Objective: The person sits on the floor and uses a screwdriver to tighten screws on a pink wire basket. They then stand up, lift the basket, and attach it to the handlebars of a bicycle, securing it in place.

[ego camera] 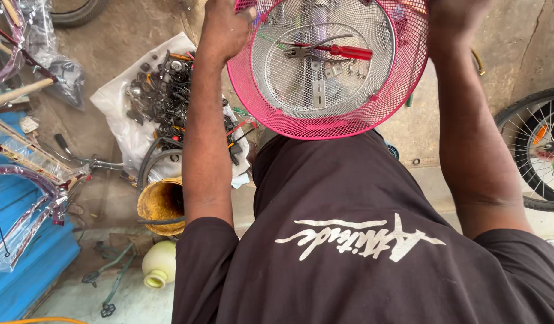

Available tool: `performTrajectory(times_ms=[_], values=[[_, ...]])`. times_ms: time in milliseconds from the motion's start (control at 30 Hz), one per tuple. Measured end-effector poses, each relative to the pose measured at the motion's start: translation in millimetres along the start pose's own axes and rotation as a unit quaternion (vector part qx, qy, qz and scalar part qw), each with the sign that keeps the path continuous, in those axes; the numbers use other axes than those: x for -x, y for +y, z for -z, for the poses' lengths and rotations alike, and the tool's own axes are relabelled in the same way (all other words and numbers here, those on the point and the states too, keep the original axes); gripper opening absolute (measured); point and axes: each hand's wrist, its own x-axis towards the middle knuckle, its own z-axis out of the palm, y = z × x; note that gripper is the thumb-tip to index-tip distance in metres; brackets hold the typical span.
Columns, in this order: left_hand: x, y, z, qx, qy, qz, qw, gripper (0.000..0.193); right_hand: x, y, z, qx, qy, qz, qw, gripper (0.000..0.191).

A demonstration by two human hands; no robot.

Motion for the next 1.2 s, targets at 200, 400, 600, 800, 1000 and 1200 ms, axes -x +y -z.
performTrajectory(times_ms=[200,400,600,800,1000,1200], values=[[57.0,11.8,56.2,0.149,0.018,0.244,0.958,0.032,22.3,61.1,21.8,-0.058,0.100,-0.328,0.938,0.019],[139.0,25.0,133.0,0.225,0.173,0.334,0.899,0.028,72.2,77.7,-77.7,0.200,-0.201,-0.194,0.939,0.023],[223.7,28.8,148.6,0.208,0.272,0.271,0.900,0.022,22.8,76.2,-164.8,0.376,-0.393,-0.144,0.827,0.021],[314.0,49.3,89.8,0.034,0.336,0.386,0.859,0.014,10.3,114.8,-197.7,0.058,-0.593,-0.196,0.778,0.023],[325.4,56.7,37.8,0.192,0.463,0.469,0.727,0.027,31.8,140.4,-168.8,0.139,-0.543,-0.485,0.671,0.015],[344.3,27.2,14.4,0.177,0.472,0.489,0.712,0.023,103.2,153.7,-165.5,0.242,-0.540,-0.440,0.676,0.014]])
